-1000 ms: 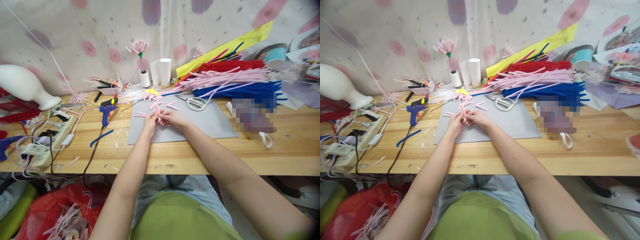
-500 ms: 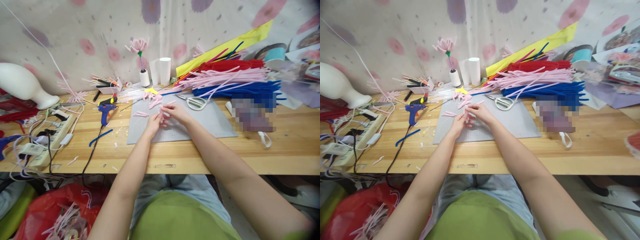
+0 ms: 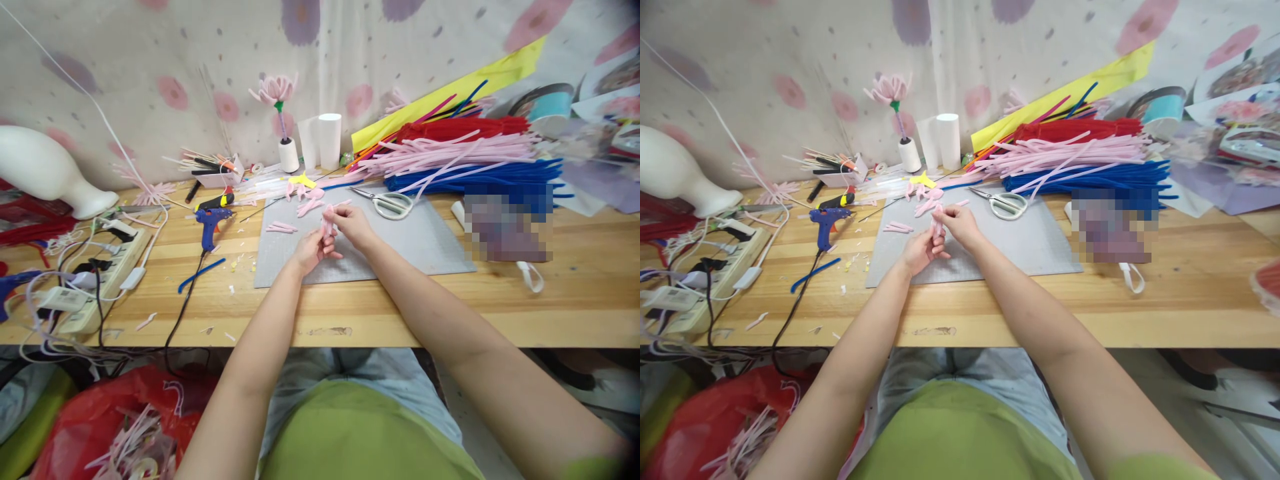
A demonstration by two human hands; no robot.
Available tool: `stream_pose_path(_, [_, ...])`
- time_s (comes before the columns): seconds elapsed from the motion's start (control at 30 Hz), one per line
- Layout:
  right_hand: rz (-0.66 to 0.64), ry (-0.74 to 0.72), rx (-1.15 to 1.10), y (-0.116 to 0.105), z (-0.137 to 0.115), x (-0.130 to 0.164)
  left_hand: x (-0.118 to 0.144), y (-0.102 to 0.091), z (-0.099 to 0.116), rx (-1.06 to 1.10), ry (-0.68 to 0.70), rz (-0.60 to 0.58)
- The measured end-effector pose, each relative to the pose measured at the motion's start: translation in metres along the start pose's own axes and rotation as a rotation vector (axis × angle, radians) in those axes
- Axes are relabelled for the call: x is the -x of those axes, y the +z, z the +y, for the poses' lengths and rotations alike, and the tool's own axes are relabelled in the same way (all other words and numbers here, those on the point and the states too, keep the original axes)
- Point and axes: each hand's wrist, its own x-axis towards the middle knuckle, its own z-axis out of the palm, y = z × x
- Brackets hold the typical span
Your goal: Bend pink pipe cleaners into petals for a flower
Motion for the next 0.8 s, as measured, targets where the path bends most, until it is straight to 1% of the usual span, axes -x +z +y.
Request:
stream_pose_path(0.07, [-0.011, 0.009, -0.032, 0.0, 0.0, 0.0, -0.001, 0.001, -0.001, 0.014, 0.004, 0.021])
stream_pose_path(0.17, [-0.029, 0.055, -0.063, -0.002, 0.002, -0.002, -0.001, 0.002, -0.002, -0.088, 0.073, 0.092])
stream_pose_path(0.27, [-0.03, 0.04, -0.015, -0.006, 0.004, -0.005, -0.002, 0.0, -0.003, -0.209, 0.125, 0.186])
stream_pose_path(0.33, [-0.018, 0.025, 0.017, -0.007, 0.006, -0.006, -0.002, -0.002, -0.002, -0.241, 0.142, 0.227])
stream_pose_path(0.4, [-0.017, 0.045, 0.013, -0.008, 0.007, -0.007, -0.002, -0.004, 0.0, -0.253, 0.139, 0.227])
stream_pose_path(0.57, [-0.026, 0.117, -0.058, -0.005, 0.005, -0.004, 0.0, -0.007, 0.0, -0.239, 0.064, 0.148])
stream_pose_path(0.63, [-0.041, 0.139, -0.089, -0.004, 0.004, -0.003, 0.0, -0.008, 0.001, -0.224, 0.054, 0.137])
stream_pose_path(0.8, [-0.042, 0.122, -0.069, -0.002, 0.0, 0.0, -0.001, -0.012, 0.003, -0.201, 0.012, 0.127])
